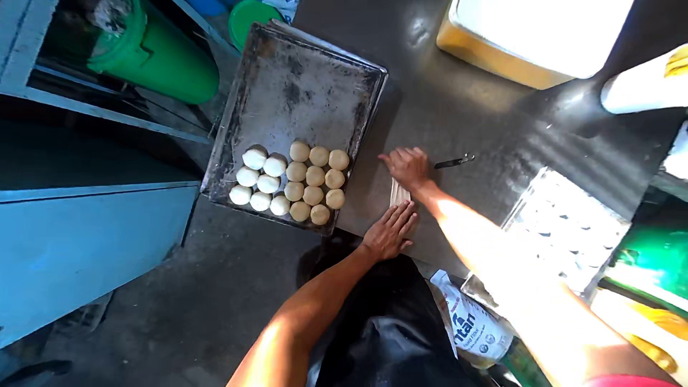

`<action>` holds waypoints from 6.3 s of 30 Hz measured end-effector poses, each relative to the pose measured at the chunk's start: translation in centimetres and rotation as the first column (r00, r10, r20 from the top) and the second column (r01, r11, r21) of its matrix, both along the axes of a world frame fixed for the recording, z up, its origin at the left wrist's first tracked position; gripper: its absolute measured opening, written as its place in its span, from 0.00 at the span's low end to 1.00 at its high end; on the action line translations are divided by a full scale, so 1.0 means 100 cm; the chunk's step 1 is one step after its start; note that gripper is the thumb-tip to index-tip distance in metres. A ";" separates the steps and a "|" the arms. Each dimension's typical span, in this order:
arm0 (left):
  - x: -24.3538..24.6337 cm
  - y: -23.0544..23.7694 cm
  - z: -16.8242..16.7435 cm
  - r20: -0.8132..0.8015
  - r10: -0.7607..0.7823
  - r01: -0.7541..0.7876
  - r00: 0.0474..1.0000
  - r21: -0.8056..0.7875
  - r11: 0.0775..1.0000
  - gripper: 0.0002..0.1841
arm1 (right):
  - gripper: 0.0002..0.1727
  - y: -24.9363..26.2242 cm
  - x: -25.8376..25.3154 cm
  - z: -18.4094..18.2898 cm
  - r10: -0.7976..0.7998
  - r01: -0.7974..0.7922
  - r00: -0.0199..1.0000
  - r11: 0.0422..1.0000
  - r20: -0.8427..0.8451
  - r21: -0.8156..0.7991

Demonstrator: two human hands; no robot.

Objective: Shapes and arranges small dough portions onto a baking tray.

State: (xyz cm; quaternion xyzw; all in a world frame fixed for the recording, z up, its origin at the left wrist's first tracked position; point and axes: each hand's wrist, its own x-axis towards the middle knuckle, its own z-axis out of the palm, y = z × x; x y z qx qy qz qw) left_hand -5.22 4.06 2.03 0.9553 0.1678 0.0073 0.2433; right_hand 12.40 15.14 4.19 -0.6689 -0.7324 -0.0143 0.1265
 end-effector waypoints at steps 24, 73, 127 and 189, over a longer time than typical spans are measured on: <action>-0.015 0.009 0.013 0.237 0.107 -0.070 0.966 -0.159 0.985 0.33 | 0.43 0.062 0.021 -0.002 -0.247 0.243 0.969 0.948 0.008 -0.205; -0.044 0.051 0.004 -0.129 0.575 -0.575 0.808 -0.384 0.722 0.34 | 0.49 -0.177 -0.089 0.007 -0.213 0.199 0.977 0.931 -0.015 -0.306; 0.025 0.036 0.033 0.084 0.195 -0.197 0.977 0.013 0.980 0.29 | 0.08 -0.114 0.103 0.061 -0.565 0.352 0.675 0.811 -0.474 -0.467; 0.051 0.105 0.061 -0.080 0.616 -0.597 0.783 -0.371 0.711 0.10 | 0.20 -0.147 0.045 0.042 -0.485 0.503 0.728 0.858 -0.485 -0.103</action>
